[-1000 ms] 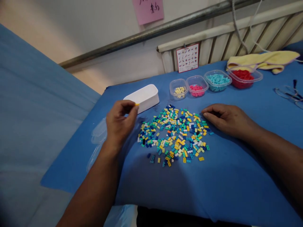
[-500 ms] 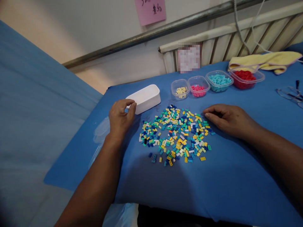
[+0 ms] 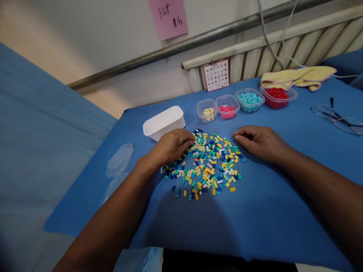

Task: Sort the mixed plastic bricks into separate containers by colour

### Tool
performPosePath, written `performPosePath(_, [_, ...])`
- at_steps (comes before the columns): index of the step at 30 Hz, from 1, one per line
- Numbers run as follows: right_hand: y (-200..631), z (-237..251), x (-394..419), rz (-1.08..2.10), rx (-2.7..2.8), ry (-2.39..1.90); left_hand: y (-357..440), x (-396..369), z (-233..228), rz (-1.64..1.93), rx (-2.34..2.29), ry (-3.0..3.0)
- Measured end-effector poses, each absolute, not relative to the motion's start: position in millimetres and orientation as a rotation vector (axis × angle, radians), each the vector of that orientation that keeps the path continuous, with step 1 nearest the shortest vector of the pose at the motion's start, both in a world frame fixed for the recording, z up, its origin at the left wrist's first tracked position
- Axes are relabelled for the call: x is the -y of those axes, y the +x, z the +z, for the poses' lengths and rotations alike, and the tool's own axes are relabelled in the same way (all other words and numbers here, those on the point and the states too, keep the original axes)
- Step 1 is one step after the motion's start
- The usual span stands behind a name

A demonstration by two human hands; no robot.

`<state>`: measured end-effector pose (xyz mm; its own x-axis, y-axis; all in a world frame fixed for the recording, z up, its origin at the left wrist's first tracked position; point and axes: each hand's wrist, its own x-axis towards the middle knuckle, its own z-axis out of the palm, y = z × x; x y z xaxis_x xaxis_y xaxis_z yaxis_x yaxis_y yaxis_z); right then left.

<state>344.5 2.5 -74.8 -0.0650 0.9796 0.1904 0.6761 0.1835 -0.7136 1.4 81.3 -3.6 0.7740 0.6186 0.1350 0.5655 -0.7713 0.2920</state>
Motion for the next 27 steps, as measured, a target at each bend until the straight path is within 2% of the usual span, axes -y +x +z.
performPosePath(5, [343.9, -73.5, -3.0, 0.593, 1.822, -1.550, 19.4, -96.2, -9.5, 0.122, -0.967, 2.846])
performPosePath(14, [343.0, -73.2, -3.1, 0.580, 1.826, -1.537, 18.7, -97.3, -6.9, 0.145, -1.060, 2.736])
performPosePath(21, [343.6, -73.7, -3.2, 0.584, 1.838, -1.536, 4.9, -78.3, -3.8, 0.605, -1.164, 2.000])
performPosePath(27, [344.5, -75.0, -2.6, 0.581, 1.833, -1.548, -4.0, -67.5, -2.6, 0.704, -1.026, 1.337])
